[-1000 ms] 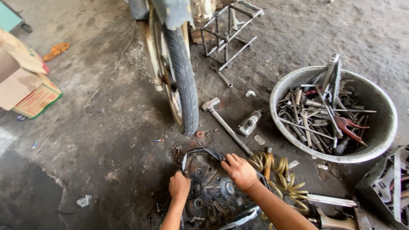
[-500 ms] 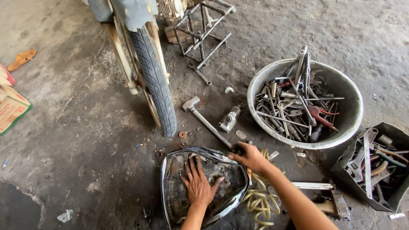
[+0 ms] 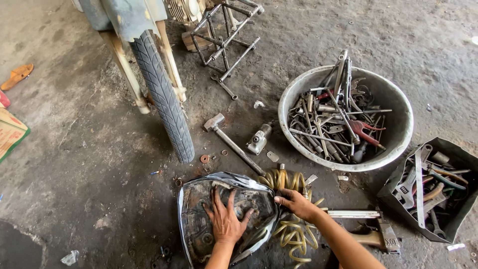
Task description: The person removes a motorcycle seat cover, cleans the interior, and uses a pneumatic staple gun to reattach the cover. They repeatedly staple the edges, flip the seat, and adjust the cover to ensure it is secured.
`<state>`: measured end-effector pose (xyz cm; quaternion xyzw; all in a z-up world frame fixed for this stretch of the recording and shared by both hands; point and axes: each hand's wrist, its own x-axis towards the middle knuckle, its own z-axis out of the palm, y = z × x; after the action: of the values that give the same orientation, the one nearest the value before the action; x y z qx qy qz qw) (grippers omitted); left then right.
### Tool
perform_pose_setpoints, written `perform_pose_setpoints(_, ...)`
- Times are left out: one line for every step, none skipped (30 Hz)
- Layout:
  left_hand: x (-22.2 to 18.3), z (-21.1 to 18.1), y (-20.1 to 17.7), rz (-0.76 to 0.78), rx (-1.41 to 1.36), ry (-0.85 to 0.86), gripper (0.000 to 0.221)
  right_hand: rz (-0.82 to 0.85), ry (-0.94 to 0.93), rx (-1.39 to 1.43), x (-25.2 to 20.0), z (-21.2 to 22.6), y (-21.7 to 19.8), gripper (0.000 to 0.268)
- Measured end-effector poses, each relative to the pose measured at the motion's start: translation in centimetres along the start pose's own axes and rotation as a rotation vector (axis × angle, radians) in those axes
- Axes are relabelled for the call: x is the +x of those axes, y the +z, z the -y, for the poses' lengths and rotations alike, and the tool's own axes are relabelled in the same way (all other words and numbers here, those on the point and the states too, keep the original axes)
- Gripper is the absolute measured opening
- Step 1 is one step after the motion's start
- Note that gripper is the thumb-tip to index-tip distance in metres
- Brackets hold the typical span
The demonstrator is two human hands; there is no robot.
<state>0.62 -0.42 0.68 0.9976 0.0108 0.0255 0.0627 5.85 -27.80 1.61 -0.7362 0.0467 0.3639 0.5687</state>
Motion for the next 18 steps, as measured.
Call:
perform_pose_setpoints(0.1, 0.0, 0.3, 0.001, 0.001, 0.001, 0.092, 0.000, 0.000, 0.002, -0.5, 0.8, 0.1, 0.081)
perform_pose_setpoints(0.3, 0.0, 0.6, 0.015, 0.007, 0.003, 0.096, -0.001, 0.010, 0.073, -0.8, 1.6, 0.1, 0.057)
perform_pose_setpoints(0.5, 0.1, 0.9, 0.030, 0.012, 0.005, 0.101, -0.002, 0.019, 0.145, -1.2, 2.4, 0.2, 0.037)
perform_pose_setpoints(0.5, 0.0, 0.8, 0.030, 0.013, 0.008, 0.101, -0.003, 0.019, 0.147, -0.3, 1.8, 0.0, 0.037)
perform_pose_setpoints(0.4, -0.1, 0.6, 0.026, 0.051, 0.030, 0.101, -0.006, -0.023, -0.059, 0.7, 1.3, -0.1, 0.032)
perform_pose_setpoints(0.5, -0.3, 0.5, 0.021, 0.089, 0.051, 0.101, -0.009, -0.065, -0.265, 1.7, 0.8, -0.4, 0.034)
perform_pose_setpoints(0.7, -0.2, 1.2, 0.021, 0.089, 0.052, 0.101, -0.010, -0.065, -0.265, 1.6, 1.5, -0.5, 0.034)
perform_pose_setpoints(0.7, 0.0, 1.9, 0.008, 0.070, 0.066, 0.099, -0.001, -0.073, -0.407, 1.4, 2.1, -0.4, 0.023)
perform_pose_setpoints(0.8, 0.1, 2.7, -0.006, 0.052, 0.080, 0.097, 0.008, -0.081, -0.549, 1.2, 2.6, -0.4, 0.016)
perform_pose_setpoints(1.4, -0.5, 2.1, -0.005, 0.052, 0.083, 0.097, 0.006, -0.080, -0.547, 1.5, 2.6, -0.5, 0.016)
perform_pose_setpoints(2.1, -1.1, 1.7, 0.050, -0.022, 0.033, 0.094, -0.009, -0.094, -0.554, 1.8, 2.5, -0.6, 0.018)
perform_pose_setpoints(2.0, -1.5, 1.2, 0.113, -0.095, -0.022, 0.091, -0.016, -0.103, -0.559, 1.8, 2.2, -0.3, 0.022)
perform_pose_setpoints(1.8, -1.3, 1.9, 0.121, -0.093, -0.026, 0.091, -0.009, -0.098, -0.556, 1.2, 1.8, 0.1, 0.022)
perform_pose_setpoints(2.1, -1.0, 2.4, 0.127, -0.050, -0.030, 0.096, -0.033, -0.132, -0.476, 1.1, 2.0, 0.2, 0.025)
perform_pose_setpoints(2.4, -0.7, 2.9, 0.134, -0.006, -0.034, 0.101, -0.056, -0.165, -0.396, 0.9, 2.3, 0.3, 0.028)
perform_pose_setpoints(2.4, -0.6, 2.7, 0.131, -0.006, -0.036, 0.101, -0.055, -0.168, -0.398, 0.3, 3.2, 0.4, 0.028)
perform_pose_setpoints(2.4, -0.5, 2.6, 0.122, -0.026, -0.037, 0.102, -0.094, -0.139, -0.374, -0.3, 4.0, 0.5, 0.030)
perform_pose_setpoints(1.8, -0.5, 2.5, 0.121, -0.045, -0.040, 0.103, -0.130, -0.102, -0.348, -1.3, 4.5, 0.8, 0.044)
